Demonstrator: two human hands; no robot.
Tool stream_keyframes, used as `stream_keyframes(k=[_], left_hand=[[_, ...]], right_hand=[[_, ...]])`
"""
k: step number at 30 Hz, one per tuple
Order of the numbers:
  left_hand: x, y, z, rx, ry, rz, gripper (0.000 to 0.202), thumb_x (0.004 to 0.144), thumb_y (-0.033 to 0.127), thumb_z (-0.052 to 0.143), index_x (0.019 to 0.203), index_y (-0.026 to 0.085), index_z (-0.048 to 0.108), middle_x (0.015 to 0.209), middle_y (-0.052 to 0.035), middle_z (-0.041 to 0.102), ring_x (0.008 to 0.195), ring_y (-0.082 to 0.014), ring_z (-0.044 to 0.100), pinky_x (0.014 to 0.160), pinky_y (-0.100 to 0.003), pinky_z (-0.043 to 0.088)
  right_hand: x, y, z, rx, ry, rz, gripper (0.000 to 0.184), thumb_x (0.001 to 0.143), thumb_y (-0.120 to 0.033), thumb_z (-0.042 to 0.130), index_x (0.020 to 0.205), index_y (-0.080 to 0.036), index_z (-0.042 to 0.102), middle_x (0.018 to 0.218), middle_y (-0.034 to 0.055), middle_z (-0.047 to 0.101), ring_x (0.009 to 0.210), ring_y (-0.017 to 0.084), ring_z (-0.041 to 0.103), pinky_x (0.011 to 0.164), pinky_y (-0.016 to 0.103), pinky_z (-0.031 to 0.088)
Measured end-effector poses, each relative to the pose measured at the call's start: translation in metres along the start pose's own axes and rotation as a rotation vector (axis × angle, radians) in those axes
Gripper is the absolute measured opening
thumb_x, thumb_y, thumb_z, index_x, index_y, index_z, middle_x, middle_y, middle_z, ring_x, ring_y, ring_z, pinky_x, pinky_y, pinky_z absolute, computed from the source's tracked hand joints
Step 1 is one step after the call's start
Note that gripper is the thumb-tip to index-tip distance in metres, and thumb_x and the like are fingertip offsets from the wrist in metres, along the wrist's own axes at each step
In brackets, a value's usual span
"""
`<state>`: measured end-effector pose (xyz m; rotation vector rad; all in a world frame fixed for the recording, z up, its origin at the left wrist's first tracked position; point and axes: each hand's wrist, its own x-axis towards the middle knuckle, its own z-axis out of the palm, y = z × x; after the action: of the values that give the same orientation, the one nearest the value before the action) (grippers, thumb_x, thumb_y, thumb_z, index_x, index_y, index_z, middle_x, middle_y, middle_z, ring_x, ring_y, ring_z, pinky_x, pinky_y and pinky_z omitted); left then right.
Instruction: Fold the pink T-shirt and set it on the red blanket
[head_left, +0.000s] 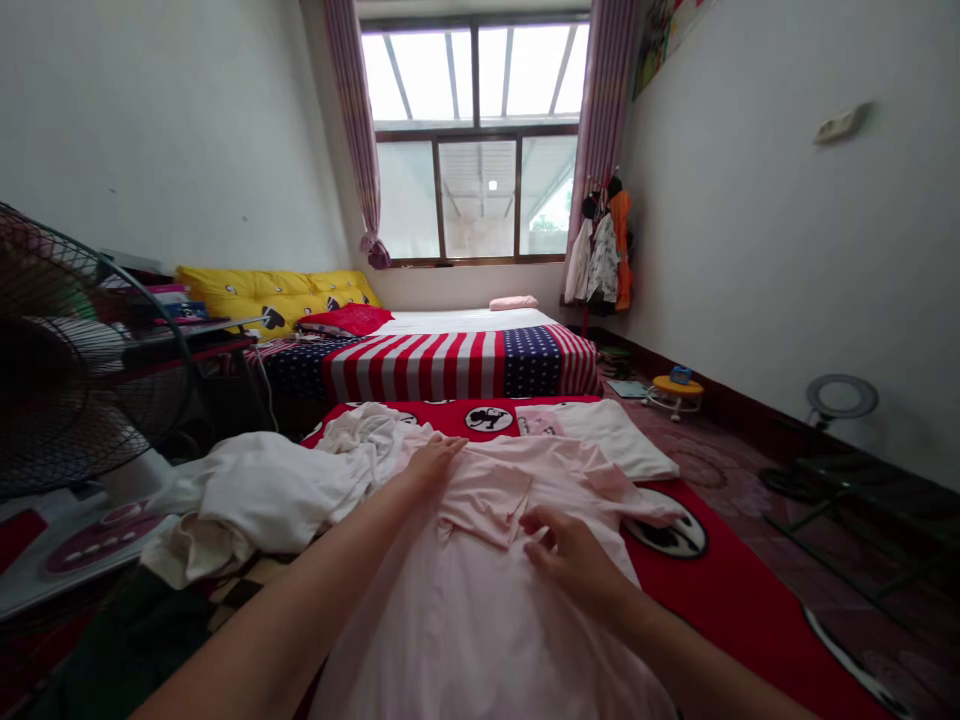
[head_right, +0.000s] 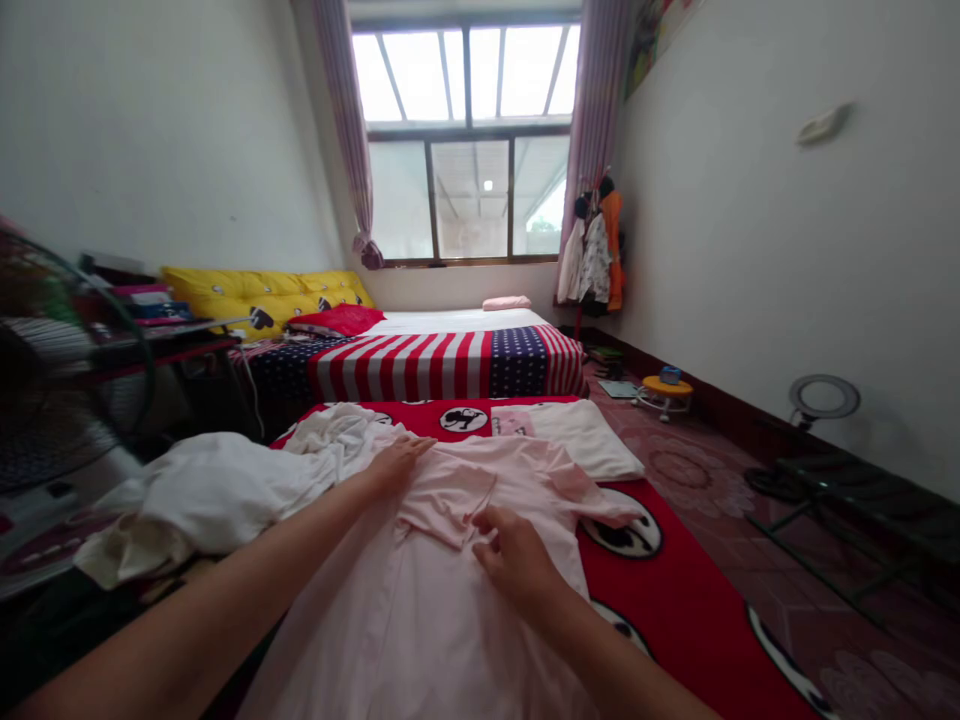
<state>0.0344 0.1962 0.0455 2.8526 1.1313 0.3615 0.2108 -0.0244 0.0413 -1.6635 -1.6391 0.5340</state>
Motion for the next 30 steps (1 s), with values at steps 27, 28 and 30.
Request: stream_keyframes(k=[27,28,30], left_hand=[[-0.001,-0.029,-0.048,-0.041,0.094,0.049,0.018,0.078,0.015,0.055,0.091,0.020,0.065,0.086,-0.0017,0.067,0.079,-0.0156,0.060,0.072,-0.025,0.046],[0.001,-0.032,-0.055,-0.044,0.077,0.044,0.018,0.078,0.016,0.054,0.093,0.019,0.065,0.082,-0.0008,0.066,0.075,-0.0151,0.060,0.068,-0.024,0.045],[0.004,-0.037,-0.067,-0.034,0.042,0.036,0.018,0.079,0.021,0.054,0.093,0.020,0.065,0.077,0.0006,0.066,0.070,-0.0148,0.059,0.062,-0.023,0.043]], right_hand=[[0.082,-0.017,0.036,0.370,0.389,0.143,0.009,0.062,-0.019,0.062,0.059,-0.018,0.054,0.058,-0.0012,0.051,0.062,0.014,0.048,0.061,0.026,0.035],[0.084,-0.021,0.037,0.510,0.384,0.162,0.010,0.063,-0.022,0.062,0.061,-0.019,0.053,0.058,-0.0022,0.050,0.059,0.014,0.047,0.058,0.025,0.036],[0.089,-0.028,0.038,0.675,0.342,0.187,0.014,0.065,-0.031,0.060,0.068,-0.019,0.055,0.060,-0.0030,0.052,0.056,0.013,0.048,0.054,0.024,0.038]])
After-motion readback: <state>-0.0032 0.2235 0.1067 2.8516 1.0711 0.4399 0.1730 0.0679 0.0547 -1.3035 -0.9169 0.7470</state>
